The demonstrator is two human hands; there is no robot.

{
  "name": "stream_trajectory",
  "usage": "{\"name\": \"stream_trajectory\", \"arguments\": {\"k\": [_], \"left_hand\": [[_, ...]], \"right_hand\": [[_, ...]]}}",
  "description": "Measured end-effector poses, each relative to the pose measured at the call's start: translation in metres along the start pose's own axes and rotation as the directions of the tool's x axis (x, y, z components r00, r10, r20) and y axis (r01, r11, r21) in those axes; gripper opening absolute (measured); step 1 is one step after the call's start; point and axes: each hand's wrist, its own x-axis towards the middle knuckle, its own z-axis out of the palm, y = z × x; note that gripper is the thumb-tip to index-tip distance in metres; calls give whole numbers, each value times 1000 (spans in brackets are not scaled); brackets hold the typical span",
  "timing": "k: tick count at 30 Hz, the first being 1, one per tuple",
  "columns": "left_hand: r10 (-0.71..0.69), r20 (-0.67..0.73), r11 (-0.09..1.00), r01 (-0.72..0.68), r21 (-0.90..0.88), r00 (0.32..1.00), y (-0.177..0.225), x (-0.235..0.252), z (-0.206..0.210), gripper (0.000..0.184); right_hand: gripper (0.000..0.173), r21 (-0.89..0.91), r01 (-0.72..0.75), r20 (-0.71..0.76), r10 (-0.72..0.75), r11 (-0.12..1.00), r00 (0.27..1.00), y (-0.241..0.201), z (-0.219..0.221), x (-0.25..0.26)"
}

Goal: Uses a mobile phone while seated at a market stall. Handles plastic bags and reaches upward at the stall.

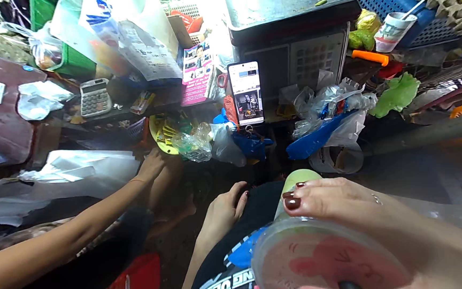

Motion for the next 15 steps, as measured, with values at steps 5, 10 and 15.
{"name": "stream_trajectory", "arguments": {"k": [5,10,15], "left_hand": [[-6,-12,1000,6,-1,1000,-1,0,2,40],[-4,-16,1000,4,3,1000,1,1,1,39],[11,1,1000,-11,-2,1000,3,2,-3,40]], "right_hand": [[34,-3,5,4,-5,1000,1000,-1,-1,1],[36,15,4,2,-4,1000,1000,-1,0,1],[35,1,6,7,-6,1000,1000,0,-2,1]]}}
